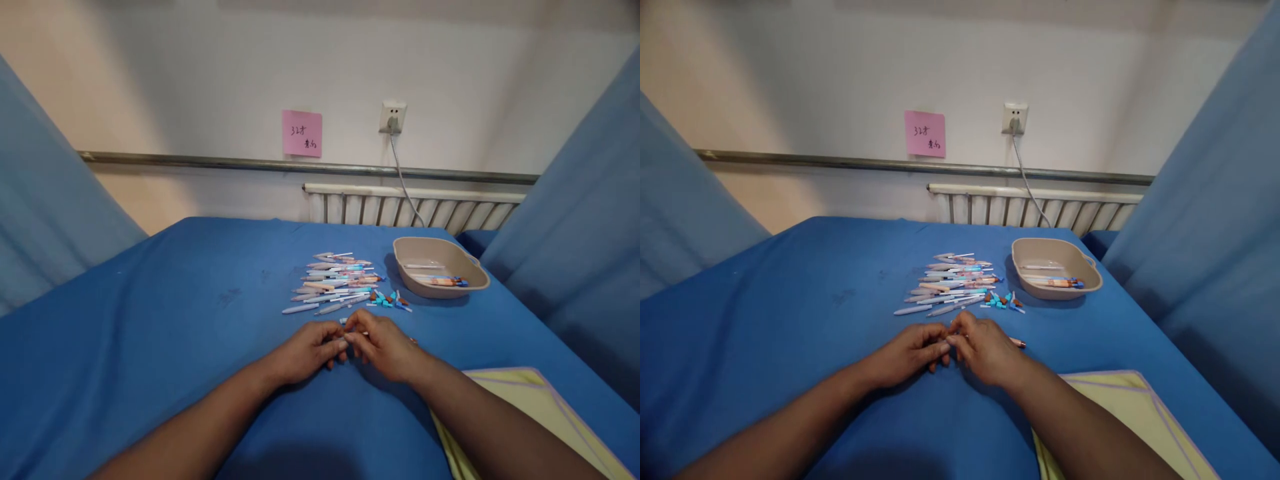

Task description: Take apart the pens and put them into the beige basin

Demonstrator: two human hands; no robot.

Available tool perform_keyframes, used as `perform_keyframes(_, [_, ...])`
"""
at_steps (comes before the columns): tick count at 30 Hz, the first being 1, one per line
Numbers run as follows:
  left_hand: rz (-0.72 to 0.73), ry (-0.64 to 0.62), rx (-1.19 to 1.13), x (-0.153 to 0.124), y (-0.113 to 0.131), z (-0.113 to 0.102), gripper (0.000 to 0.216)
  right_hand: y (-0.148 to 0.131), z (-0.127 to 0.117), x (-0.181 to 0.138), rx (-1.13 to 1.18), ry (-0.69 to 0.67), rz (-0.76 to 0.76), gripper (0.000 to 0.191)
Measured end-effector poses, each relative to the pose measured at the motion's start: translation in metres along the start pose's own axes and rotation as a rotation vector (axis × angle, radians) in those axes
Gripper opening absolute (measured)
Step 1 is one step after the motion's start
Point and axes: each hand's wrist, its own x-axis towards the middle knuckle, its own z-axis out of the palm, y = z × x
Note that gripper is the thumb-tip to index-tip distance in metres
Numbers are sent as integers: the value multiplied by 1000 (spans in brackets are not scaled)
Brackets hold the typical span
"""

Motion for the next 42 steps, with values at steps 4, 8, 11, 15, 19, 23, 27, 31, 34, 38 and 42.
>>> perform_keyframes(4, [21, 58, -71, 3, -2, -2, 27, -8, -12, 0, -101, 92, -31, 22])
perform_keyframes(8, [-14, 183, -268, 10, -7, -12, 31, 5, -43, 3, -43, 317, 76, 25])
perform_keyframes(11, [-35, 255, -396, 13, -8, -18, 31, 25, -67, 5, -99, 413, 180, 21])
perform_keyframes(15, [-87, 315, -568, 12, -4, -20, 30, 42, -81, 5, -415, 389, 244, 15])
perform_keyframes(19, [-127, 326, -688, 8, 1, -19, 26, 44, -79, 3, -586, 325, 248, 14])
perform_keyframes(23, [-147, 315, -736, 7, 0, -21, 22, 45, -77, 3, -601, 301, 230, 15])
perform_keyframes(27, [-141, 345, -776, 8, -3, -25, 21, 44, -67, 6, -543, 265, 118, 13])
perform_keyframes(31, [-133, 381, -800, 9, -5, -27, 18, 35, -46, 7, -496, 146, -54, 15])
perform_keyframes(34, [-132, 382, -814, 10, -7, -28, 17, 26, -32, 8, -536, 60, -139, 17])
perform_keyframes(38, [-128, 358, -846, 10, -7, -27, 16, 18, -26, 11, -630, 0, -118, 17])
perform_keyframes(42, [-134, 328, -880, 10, -7, -27, 17, 19, -26, 11, -679, -5, -97, 19])
